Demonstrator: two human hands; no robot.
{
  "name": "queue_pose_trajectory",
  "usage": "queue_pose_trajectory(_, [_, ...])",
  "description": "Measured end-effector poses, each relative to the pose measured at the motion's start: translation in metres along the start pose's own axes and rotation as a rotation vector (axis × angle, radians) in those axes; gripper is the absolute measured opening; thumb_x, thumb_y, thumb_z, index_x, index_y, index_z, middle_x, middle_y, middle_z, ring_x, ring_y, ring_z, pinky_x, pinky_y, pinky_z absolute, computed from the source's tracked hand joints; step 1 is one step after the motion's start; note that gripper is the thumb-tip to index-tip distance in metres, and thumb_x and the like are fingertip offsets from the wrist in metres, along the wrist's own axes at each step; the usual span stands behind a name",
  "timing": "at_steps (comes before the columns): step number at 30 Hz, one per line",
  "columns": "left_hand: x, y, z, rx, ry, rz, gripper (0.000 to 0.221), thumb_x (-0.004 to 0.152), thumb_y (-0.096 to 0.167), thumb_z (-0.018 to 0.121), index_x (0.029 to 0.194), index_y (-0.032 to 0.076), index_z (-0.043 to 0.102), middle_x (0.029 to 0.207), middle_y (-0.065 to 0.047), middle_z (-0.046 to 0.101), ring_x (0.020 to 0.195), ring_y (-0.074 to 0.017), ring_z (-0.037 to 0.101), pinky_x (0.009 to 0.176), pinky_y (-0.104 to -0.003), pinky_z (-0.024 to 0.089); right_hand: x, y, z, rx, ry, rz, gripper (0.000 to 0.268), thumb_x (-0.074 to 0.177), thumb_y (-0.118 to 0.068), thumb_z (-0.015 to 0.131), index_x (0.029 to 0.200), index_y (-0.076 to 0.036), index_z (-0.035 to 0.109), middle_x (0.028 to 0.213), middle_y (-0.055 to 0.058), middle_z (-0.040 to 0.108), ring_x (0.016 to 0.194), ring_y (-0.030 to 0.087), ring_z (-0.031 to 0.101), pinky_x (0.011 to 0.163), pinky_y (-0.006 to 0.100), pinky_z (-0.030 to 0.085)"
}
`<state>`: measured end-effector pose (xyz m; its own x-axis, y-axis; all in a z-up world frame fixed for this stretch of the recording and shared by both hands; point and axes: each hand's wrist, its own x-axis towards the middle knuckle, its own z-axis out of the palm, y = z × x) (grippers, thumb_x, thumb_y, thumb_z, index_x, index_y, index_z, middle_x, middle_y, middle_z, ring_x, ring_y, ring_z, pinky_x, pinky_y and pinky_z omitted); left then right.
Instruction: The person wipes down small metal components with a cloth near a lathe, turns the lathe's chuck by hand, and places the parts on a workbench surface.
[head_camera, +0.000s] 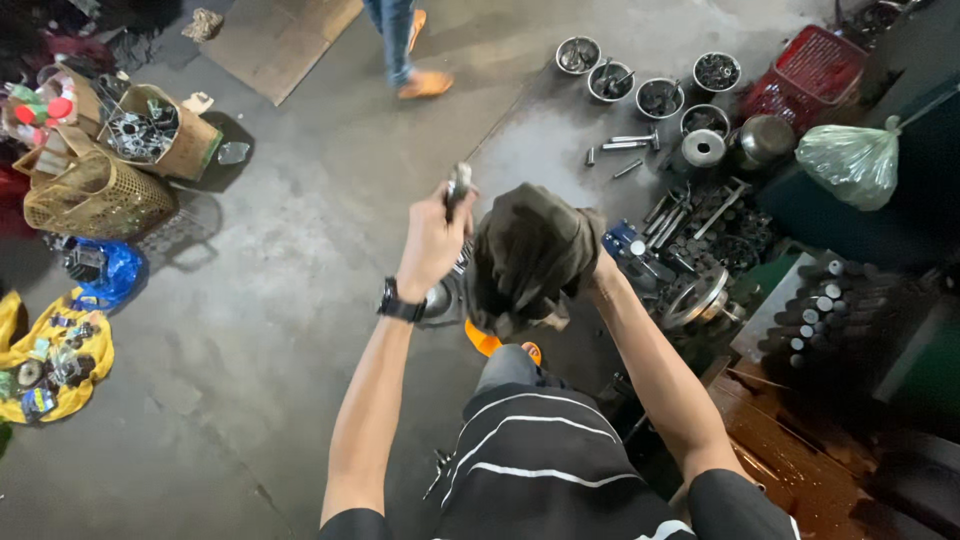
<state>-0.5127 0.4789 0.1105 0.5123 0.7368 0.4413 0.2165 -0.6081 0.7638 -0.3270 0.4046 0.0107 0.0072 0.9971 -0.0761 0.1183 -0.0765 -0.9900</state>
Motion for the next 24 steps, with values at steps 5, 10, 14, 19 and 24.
queue_pose_trajectory(5, [-0.041, -0.024, 0.024, -0.342, -0.227, -0.221, 0.017, 0.098, 0.016, 0.053, 0.083, 0.009, 0.059, 0.057, -0.003, 0.059, 0.053, -0.015, 0.056, 0.056, -0.029, 0.048, -0.02, 0.016, 0.004, -0.094, 0.055, -0.005, 0.025, 0.075, -0.011, 0.076, 0.09, -0.007, 0.056, 0.083, 0.006, 0.06, 0.085, 0.019, 0.054, 0.078, 0.032, 0.041])
queue_pose_trajectory(10, [-0.044, -0.028, 0.044, -0.382, -0.325, -0.267, 0.016, 0.096, 0.01, 0.057, 0.08, 0.009, 0.061, 0.055, -0.002, 0.06, 0.051, -0.0113, 0.054, 0.053, -0.025, 0.046, -0.027, 0.022, 0.003, -0.163, 0.142, -0.004, 0.029, 0.075, -0.014, 0.077, 0.095, -0.007, 0.057, 0.09, 0.007, 0.062, 0.091, 0.021, 0.056, 0.084, 0.034, 0.041])
queue_pose_trajectory(14, [-0.052, -0.038, 0.067, -0.317, -0.084, -0.202, 0.021, 0.084, 0.018, 0.079, 0.093, 0.007, 0.064, 0.057, -0.003, 0.056, 0.054, -0.0071, 0.053, 0.052, -0.02, 0.045, -0.025, 0.022, -0.005, -0.23, 0.228, -0.009, 0.033, 0.075, -0.017, 0.078, 0.1, -0.008, 0.059, 0.096, 0.008, 0.063, 0.098, 0.023, 0.057, 0.09, 0.036, 0.042])
queue_pose_trajectory(19, [-0.061, -0.017, 0.117, -0.354, 0.021, -0.147, 0.037, 0.073, 0.023, 0.086, 0.095, 0.006, 0.062, 0.088, -0.013, 0.065, 0.075, -0.018, 0.061, 0.063, -0.028, 0.049, -0.019, 0.025, -0.015, -0.297, 0.291, -0.014, 0.038, 0.074, -0.02, 0.078, 0.105, -0.008, 0.06, 0.103, 0.009, 0.065, 0.104, 0.025, 0.058, 0.096, 0.038, 0.042])
queue_pose_trajectory(24, [-0.054, -0.062, 0.121, -0.368, 0.054, -0.158, 0.016, 0.078, -0.002, 0.072, 0.093, 0.001, 0.067, 0.086, -0.017, 0.069, 0.078, -0.0251, 0.066, 0.066, -0.039, 0.054, -0.033, 0.042, -0.07, -0.392, 0.332, 0.007, 0.043, 0.074, -0.023, 0.079, 0.11, -0.008, 0.061, 0.109, 0.01, 0.067, 0.11, 0.027, 0.059, 0.102, 0.04, 0.043])
